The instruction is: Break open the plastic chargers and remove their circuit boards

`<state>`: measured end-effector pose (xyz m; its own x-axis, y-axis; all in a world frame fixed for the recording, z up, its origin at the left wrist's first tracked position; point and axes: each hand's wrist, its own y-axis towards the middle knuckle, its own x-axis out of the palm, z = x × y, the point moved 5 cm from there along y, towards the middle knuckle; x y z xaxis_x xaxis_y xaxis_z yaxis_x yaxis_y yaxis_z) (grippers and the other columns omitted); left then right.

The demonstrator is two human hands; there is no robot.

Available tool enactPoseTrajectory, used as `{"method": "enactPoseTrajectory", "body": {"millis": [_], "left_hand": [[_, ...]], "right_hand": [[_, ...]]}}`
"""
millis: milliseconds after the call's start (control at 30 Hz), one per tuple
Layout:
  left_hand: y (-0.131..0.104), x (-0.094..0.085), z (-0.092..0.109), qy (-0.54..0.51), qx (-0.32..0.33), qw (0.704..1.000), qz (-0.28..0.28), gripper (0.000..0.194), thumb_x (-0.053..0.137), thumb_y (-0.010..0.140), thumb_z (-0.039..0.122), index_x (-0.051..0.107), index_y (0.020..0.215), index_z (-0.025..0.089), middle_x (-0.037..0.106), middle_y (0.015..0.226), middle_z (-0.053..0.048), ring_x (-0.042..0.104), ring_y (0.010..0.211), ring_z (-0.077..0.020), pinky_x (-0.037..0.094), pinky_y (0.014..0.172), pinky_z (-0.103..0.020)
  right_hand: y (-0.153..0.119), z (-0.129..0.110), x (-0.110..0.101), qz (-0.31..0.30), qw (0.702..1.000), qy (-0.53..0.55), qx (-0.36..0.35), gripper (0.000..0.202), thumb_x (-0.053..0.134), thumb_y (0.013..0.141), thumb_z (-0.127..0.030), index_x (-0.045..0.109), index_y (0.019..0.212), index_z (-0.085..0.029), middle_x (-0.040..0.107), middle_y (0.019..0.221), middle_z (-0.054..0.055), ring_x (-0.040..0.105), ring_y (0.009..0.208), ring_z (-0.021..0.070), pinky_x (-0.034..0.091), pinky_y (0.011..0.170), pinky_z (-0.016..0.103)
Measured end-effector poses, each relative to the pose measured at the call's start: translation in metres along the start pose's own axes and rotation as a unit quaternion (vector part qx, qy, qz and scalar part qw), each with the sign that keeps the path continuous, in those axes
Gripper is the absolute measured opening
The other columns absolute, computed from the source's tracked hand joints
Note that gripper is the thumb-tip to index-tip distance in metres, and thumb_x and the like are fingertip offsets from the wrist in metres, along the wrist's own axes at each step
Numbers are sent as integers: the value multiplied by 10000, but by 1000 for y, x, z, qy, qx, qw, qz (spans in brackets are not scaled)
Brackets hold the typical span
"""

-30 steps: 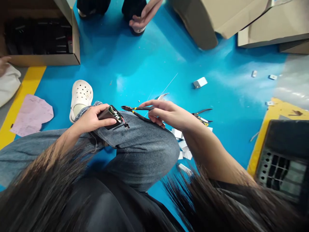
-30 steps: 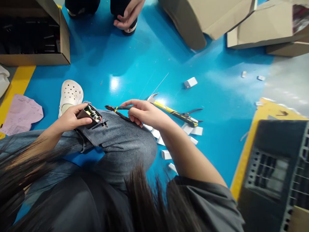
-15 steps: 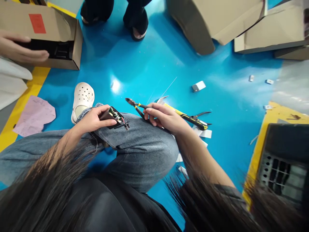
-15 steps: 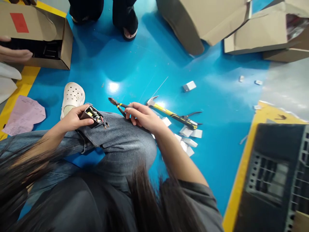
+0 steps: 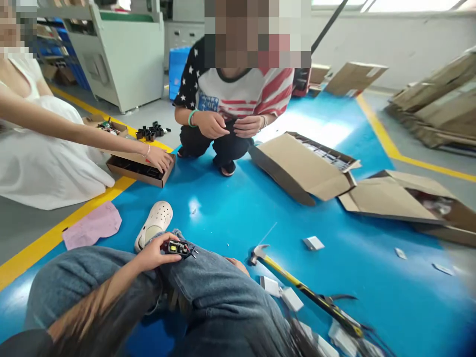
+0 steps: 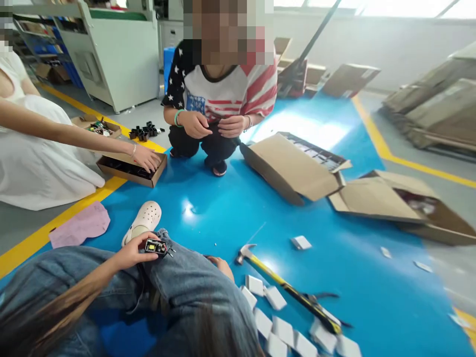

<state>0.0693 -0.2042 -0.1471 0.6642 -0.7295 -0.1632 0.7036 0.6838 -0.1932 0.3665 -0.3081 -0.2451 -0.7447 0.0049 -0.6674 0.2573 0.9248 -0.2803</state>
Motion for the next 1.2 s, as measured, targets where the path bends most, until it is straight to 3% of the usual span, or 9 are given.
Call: {"method": "enactPoseTrajectory", "body": {"millis": [100, 233, 333, 433, 567, 667, 800, 1067, 1200], "left_hand": [[-15, -9, -15, -36, -19, 998, 38, 546, 782, 713, 488, 551, 1106, 187, 645, 1108, -77, 619, 993, -240, 479, 885, -346], [-24, -4, -12, -96, 3, 994, 59, 536, 810, 689, 461, 518, 1057, 204, 660, 1045, -56, 621, 964, -230, 474, 829, -324], [-27, 7, -5, -166, 37, 984, 51, 542, 814, 698, 448, 478, 1068, 238, 665, 995, -34, 624, 932, -221, 464, 790, -314], [-31, 11, -2, -225, 58, 970, 67, 520, 805, 728, 428, 442, 1052, 243, 660, 965, -13, 628, 907, -188, 468, 788, -290], [-39, -3, -10, -285, 42, 951, 111, 554, 800, 715, 506, 424, 1009, 225, 648, 1043, -47, 646, 900, -175, 506, 741, -274], [-43, -26, -19, -323, 29, 927, 188, 572, 790, 685, 580, 449, 954, 208, 628, 1192, -100, 652, 991, -210, 550, 754, -308], [-46, -51, -27, -305, 15, 906, 293, 531, 839, 622, 543, 535, 846, 169, 701, 977, -88, 647, 820, -157, 525, 694, -249], [-46, -36, -18, -276, -2, 929, 246, 492, 857, 566, 550, 670, 768, 142, 750, 838, -80, 609, 649, -125, 505, 669, -250], [-46, -32, -14, -262, -18, 938, 226, 500, 857, 555, 561, 690, 767, 140, 761, 866, -91, 627, 659, -139, 528, 707, -274]], "right_hand": [[4, -28, -34, -19, 999, 36, -4, 545, 481, 764, -690, 758, 991, -280, 751, 955, 123, 697, 955, 367, 555, 856, 502], [-7, -136, -73, -146, 981, 21, -125, 650, 520, 846, -653, 612, 1331, -230, 669, 1258, 109, 656, 1099, 270, 556, 934, 416], [-32, -216, -62, -238, 949, -32, -204, 730, 636, 824, -597, 492, 1452, -256, 619, 1341, 103, 627, 1145, 247, 549, 931, 376], [-48, -257, -28, -270, 925, -73, -257, 760, 687, 809, -534, 451, 1469, -240, 673, 1228, 104, 660, 1007, 235, 547, 811, 335], [-45, -256, -5, -238, 935, -57, -257, 473, 608, 881, -492, 593, 1244, -189, 719, 1006, 75, 654, 814, 193, 523, 741, 314], [-38, -242, -13, -207, 949, -14, -238, 448, 610, 875, -502, 599, 1206, -199, 704, 1093, 81, 655, 877, 198, 531, 764, 318], [-21, -223, -29, -129, 973, 72, -175, 513, 640, 807, -599, 580, 1089, -174, 696, 961, 80, 646, 778, 187, 533, 694, 327], [14, -187, -36, -22, 964, 265, -31, 717, 747, 589, -675, 522, 1046, -170, 596, 729, 14, 581, 574, 143, 438, 474, 265], [16, -180, -45, 0, 952, 306, 7, 605, 743, 644, -602, 519, 1022, -187, 574, 763, 10, 571, 584, 120, 434, 477, 243]]}}
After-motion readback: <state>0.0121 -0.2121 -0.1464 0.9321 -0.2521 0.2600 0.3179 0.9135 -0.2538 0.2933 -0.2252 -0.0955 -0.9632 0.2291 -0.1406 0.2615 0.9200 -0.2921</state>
